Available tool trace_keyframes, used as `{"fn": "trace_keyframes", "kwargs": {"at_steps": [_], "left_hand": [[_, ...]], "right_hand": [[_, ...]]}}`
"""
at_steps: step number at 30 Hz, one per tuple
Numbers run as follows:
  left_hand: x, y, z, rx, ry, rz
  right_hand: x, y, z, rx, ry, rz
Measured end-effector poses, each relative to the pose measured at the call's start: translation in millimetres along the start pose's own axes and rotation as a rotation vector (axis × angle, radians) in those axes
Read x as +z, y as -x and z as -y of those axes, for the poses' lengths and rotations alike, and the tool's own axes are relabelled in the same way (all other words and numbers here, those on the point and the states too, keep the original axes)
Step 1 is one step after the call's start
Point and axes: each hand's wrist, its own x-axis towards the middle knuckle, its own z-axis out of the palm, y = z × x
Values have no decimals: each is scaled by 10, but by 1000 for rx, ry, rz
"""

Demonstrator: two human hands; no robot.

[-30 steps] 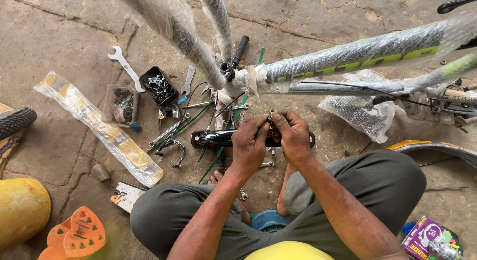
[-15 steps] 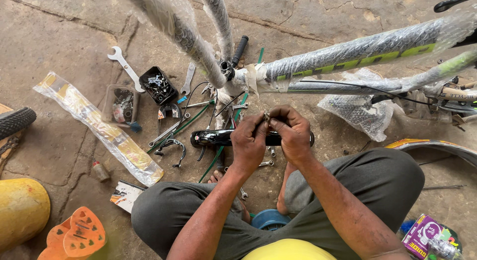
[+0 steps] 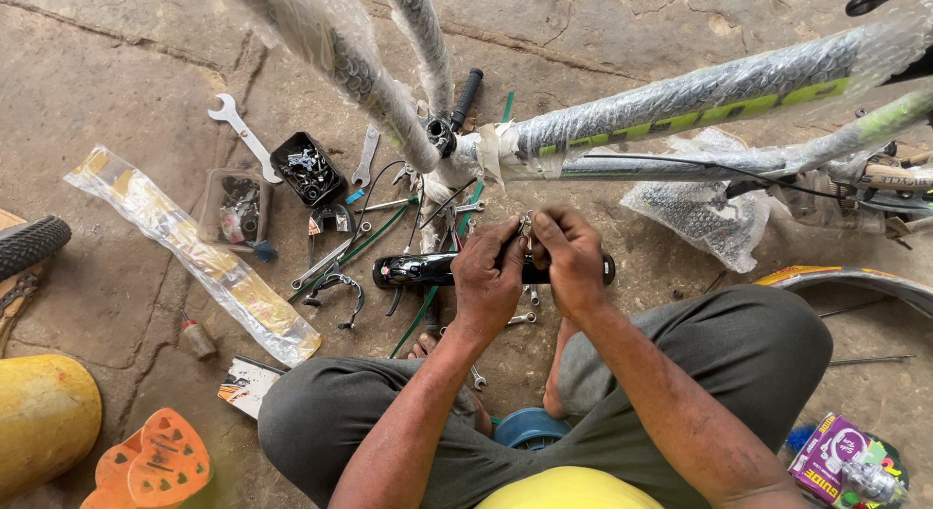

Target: The person is assembling a bicycle, specifically attaching a mudguard to the frame. They handle the mudguard, bolts, and a metal rod, using their hands to position and secure the parts.

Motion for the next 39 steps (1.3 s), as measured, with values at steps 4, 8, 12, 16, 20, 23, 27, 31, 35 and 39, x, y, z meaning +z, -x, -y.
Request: {"fn": "trace_keyframes", "kwargs": {"at_steps": [4, 8, 12, 16, 20, 23, 27, 31, 35, 39], "left_hand": [[1, 5, -8, -17, 3, 9], [-21, 1, -45, 13, -3, -18], [-19, -12, -64, 16, -2, -14], [-29, 0, -80, -32, -2, 0], [-24, -4, -94, -85, 47, -23], [-31, 3, -91, -64, 34, -9], [-59, -1, -78, -24, 10, 2], [-54, -16, -97, -20, -32, 25], [-66, -32, -122, -94, -26, 8], [-97, -49, -69, -174, -44, -24]], "right_hand": [[42, 48, 50, 24, 19, 21], [-24, 39, 31, 96, -307, 70], [-88, -26, -190, 139, -86, 1], [-61, 26, -116, 48, -187, 36], [-11, 60, 31, -29, -186, 63], [-12, 67, 49, -85, -33, 49], [-52, -12, 106, -294, 189, 130], [-71, -99, 162, -711, 608, 109], [-69, -24, 112, -929, 785, 43], [-69, -51, -64, -411, 399, 50]]}}
